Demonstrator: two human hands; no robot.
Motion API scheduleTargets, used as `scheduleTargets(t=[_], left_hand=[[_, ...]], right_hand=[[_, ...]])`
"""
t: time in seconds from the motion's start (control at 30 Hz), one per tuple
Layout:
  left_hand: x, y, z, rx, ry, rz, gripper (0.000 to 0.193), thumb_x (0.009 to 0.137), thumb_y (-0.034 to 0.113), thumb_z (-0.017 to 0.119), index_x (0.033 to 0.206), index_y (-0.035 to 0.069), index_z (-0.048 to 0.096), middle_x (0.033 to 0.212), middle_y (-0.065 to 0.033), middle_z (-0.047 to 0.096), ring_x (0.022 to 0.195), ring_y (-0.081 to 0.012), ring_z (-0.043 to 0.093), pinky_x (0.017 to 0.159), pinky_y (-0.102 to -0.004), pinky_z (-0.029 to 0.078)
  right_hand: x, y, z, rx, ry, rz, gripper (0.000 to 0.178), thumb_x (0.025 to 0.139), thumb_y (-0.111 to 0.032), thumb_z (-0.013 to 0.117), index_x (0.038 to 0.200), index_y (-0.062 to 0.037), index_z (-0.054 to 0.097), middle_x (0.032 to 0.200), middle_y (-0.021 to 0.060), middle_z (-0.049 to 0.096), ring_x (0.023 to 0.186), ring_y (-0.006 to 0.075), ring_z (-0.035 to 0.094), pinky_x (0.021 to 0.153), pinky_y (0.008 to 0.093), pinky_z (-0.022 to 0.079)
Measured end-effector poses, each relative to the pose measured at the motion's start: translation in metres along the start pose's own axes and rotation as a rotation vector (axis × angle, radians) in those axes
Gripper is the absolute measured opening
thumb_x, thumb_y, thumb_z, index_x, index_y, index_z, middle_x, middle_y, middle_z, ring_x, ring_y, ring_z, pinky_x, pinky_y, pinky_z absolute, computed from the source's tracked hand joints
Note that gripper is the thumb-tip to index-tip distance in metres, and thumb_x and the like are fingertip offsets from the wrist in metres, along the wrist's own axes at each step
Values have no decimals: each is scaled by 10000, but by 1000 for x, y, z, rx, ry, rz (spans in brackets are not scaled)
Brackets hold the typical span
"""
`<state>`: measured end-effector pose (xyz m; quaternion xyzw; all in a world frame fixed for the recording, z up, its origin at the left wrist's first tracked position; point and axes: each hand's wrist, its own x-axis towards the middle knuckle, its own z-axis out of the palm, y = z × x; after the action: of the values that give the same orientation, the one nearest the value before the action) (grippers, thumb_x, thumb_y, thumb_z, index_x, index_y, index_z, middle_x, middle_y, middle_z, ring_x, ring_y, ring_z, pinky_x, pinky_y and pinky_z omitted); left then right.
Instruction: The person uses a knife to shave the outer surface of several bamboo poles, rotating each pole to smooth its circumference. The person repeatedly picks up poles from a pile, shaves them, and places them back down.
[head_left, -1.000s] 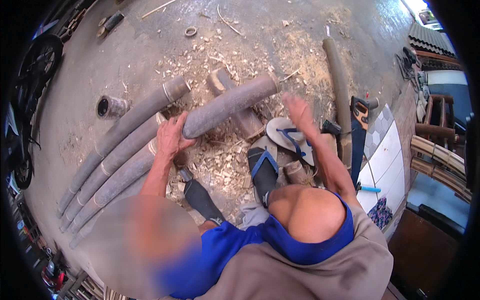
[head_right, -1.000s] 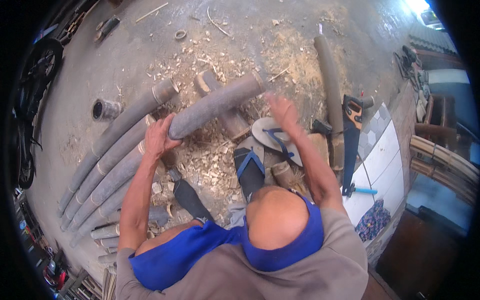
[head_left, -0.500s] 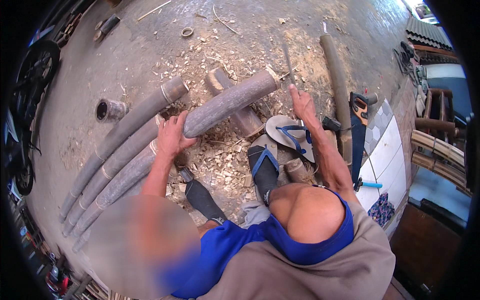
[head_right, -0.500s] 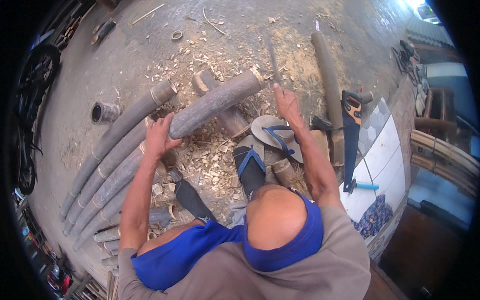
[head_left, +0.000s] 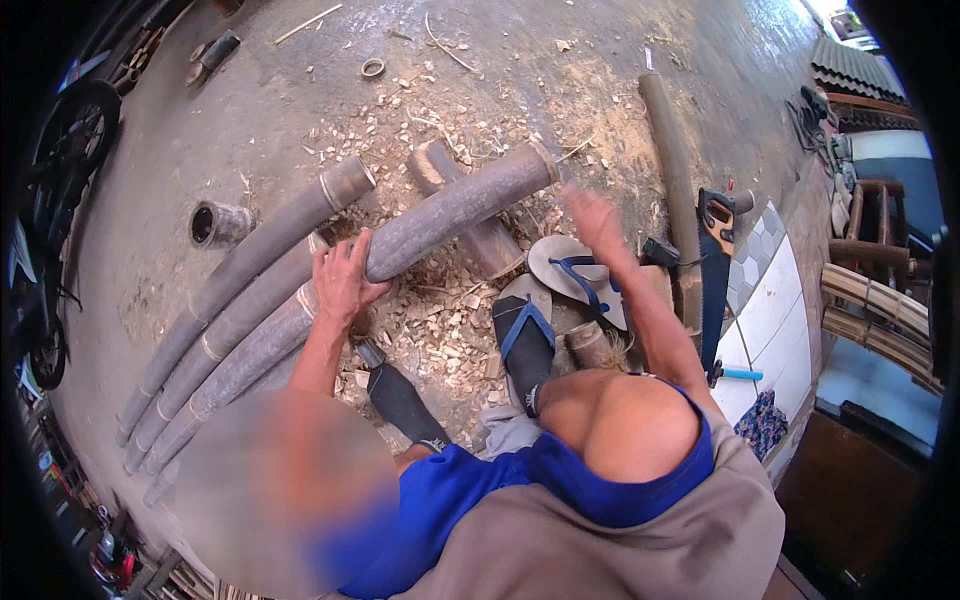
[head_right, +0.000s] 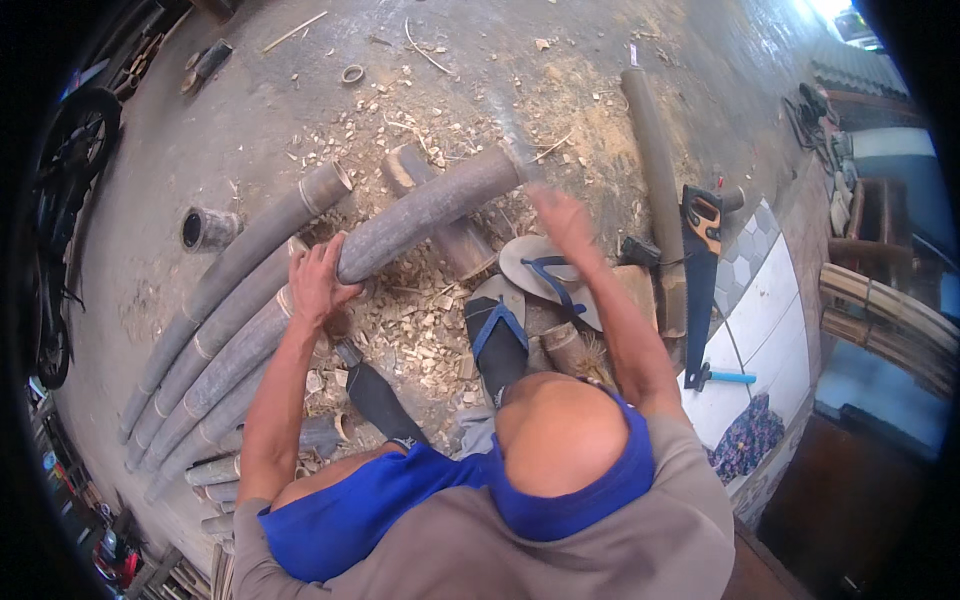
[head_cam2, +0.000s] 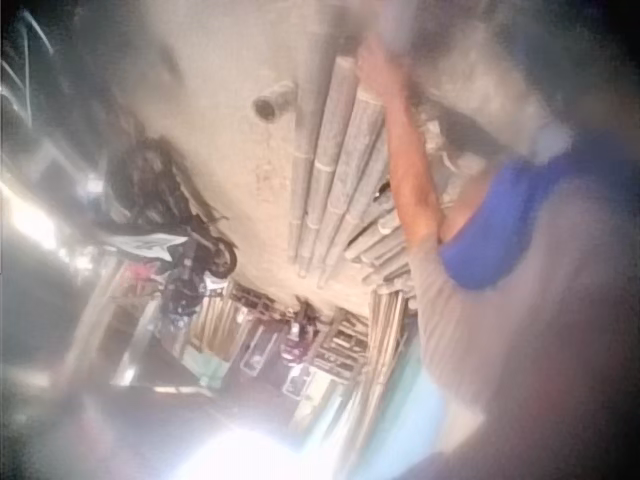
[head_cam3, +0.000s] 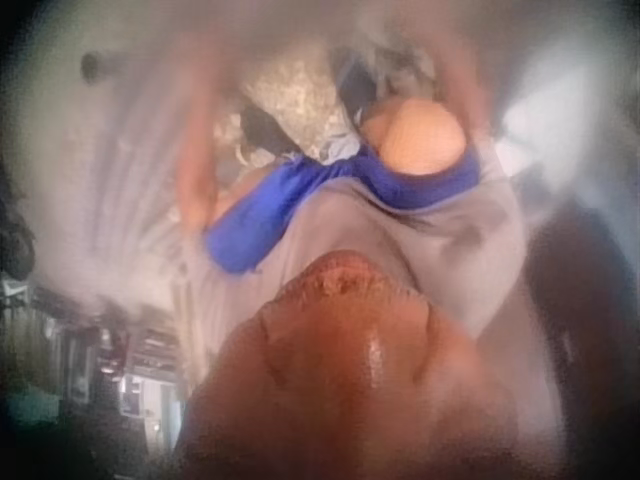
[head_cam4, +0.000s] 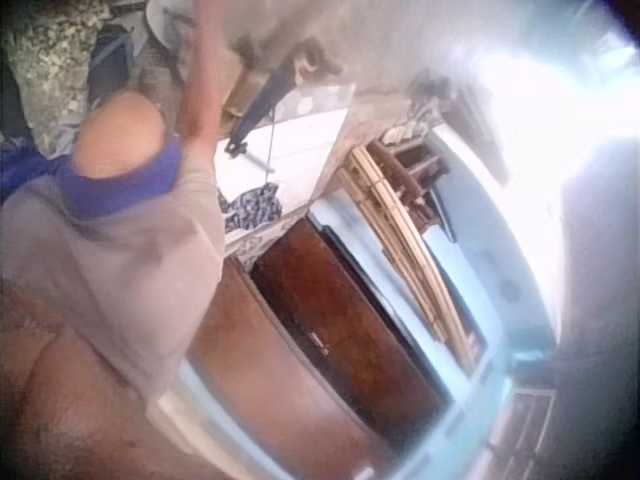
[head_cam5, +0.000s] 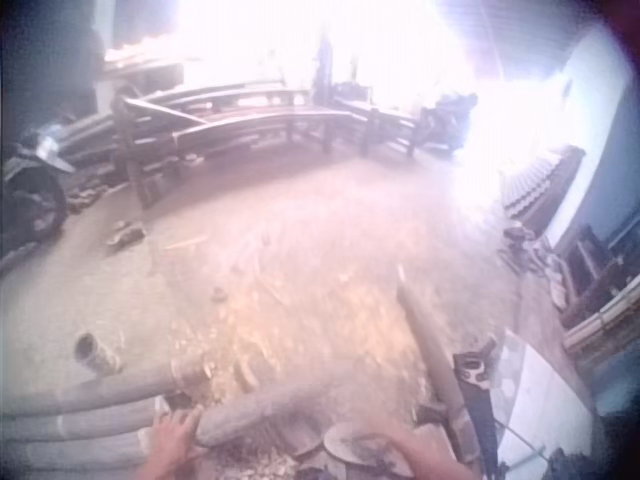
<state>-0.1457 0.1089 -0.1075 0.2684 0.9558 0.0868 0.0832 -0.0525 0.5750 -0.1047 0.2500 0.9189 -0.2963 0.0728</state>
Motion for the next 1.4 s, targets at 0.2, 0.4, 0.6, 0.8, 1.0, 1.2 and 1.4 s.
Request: scheduleTargets(t=[0.2, 0.4, 0.6, 0.8, 1.0, 1.2, 1.4], left_hand=[[8, -18, -5, -130, -149, 7, 1038, 607, 463, 934, 1512, 171, 518, 1212, -140, 722, 1159, -335, 672, 1096, -502, 413], [0, 2, -1, -25, -17, -11, 999, 628, 406, 940, 1506, 182, 519, 1216, -119, 688, 1176, -324, 650, 1093, -497, 423], [-5, 5, 4, 8, 59, 16, 1015, 618, 419, 947, 1506, 176, 520, 1215, -122, 681, 1179, -308, 641, 1085, -495, 428], [1, -11, 3, -70, -60, 12, 1015, 601, 493, 935, 1481, 163, 550, 1192, -141, 719, 1114, -342, 681, 1037, -489, 455], [18, -15, 1, -98, -86, 31, 1001, 610, 509, 924, 1472, 156, 559, 1166, -137, 736, 1103, -344, 696, 1018, -491, 465], [7, -11, -3, -137, -51, 28, 1001, 611, 484, 931, 1476, 150, 553, 1156, -132, 730, 1120, -328, 684, 1053, -498, 450], [8, -5, -6, -72, -35, 16, 996, 599, 472, 941, 1470, 161, 570, 1137, -128, 718, 1110, -313, 677, 1065, -491, 455]], right_hand=[[-40, -12, 27, -213, -26, -191, 704, 1022, -690, 500, 951, -23, 715, 828, 303, 710, 818, 507, 716, 700, 566, 555], [-45, -36, 27, -39, -19, -43, 668, 1024, -677, 509, 974, -33, 681, 924, 321, 715, 925, 519, 703, 766, 582, 554], [-11, 2, 8, 10, 55, 13, 704, 1031, -674, 487, 1068, -9, 716, 953, 304, 721, 924, 524, 702, 777, 586, 548], [-57, -39, 15, -234, -124, -117, 761, 1004, -730, 486, 997, -2, 709, 925, 325, 714, 956, 507, 714, 827, 580, 552], [-27, 2, 27, -162, -38, -2, 746, 986, -757, 487, 1020, -47, 714, 917, 314, 717, 934, 531, 704, 811, 594, 544], [-12, -1, 9, 12, 54, 3, 723, 1001, -723, 500, 1102, -33, 689, 965, 311, 720, 959, 518, 702, 825, 590, 540], [-39, -24, 21, -299, -169, -131, 728, 1004, -718, 492, 1099, -25, 696, 981, 309, 725, 999, 523, 696, 851, 586, 546]])
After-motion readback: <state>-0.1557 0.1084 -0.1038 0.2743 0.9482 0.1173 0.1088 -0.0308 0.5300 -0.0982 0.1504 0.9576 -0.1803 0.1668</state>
